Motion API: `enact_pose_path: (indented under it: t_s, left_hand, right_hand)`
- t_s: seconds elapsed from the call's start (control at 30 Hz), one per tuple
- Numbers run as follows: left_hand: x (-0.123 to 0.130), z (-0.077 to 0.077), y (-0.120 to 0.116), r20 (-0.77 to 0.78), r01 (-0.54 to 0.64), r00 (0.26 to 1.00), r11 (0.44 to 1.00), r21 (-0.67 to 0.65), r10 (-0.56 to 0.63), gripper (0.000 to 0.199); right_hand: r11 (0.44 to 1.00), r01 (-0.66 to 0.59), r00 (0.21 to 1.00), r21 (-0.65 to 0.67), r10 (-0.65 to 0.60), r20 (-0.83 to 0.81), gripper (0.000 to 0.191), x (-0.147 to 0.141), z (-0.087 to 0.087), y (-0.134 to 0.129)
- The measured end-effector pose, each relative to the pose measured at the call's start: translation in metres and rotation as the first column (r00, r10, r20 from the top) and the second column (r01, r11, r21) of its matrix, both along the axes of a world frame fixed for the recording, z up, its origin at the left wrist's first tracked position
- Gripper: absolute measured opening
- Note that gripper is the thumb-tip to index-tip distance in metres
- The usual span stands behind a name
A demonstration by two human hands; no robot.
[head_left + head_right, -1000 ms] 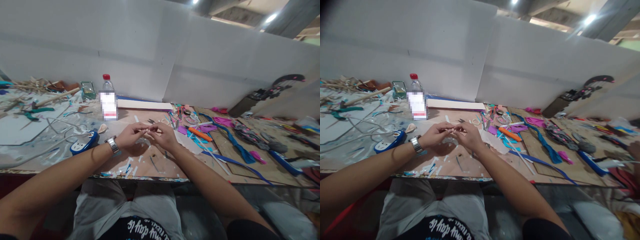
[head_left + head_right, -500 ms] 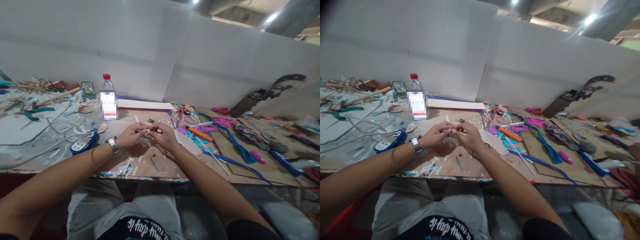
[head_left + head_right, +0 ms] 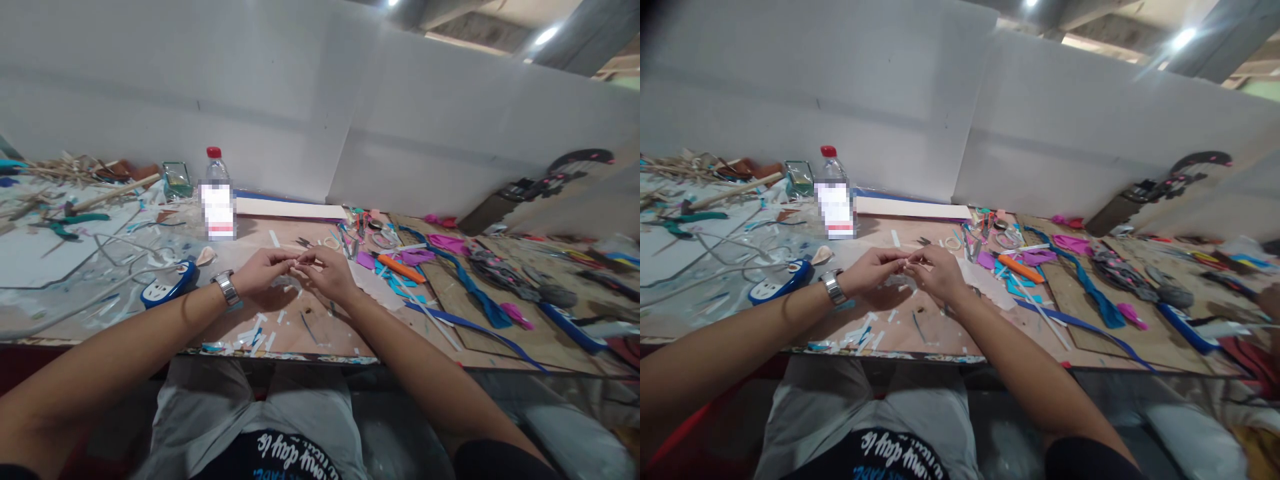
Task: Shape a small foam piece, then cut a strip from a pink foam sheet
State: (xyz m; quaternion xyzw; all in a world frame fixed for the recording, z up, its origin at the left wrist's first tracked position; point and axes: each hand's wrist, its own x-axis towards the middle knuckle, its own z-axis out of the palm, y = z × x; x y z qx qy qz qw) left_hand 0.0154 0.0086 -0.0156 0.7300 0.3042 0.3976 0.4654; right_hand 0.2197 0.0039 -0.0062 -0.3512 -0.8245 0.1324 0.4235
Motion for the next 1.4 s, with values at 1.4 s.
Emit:
enact_pose_path:
  t_s: [1.4]
  left_hand:
    - [-0.0007,-0.0026,0.0030,0.144,0.021,0.990,0.984,-0.175,0.005,0.030]
  right_hand:
    - [0.999,-0.037,0.990,0.006,0.036,0.140,0.006,0.0036,0.0047,0.0045]
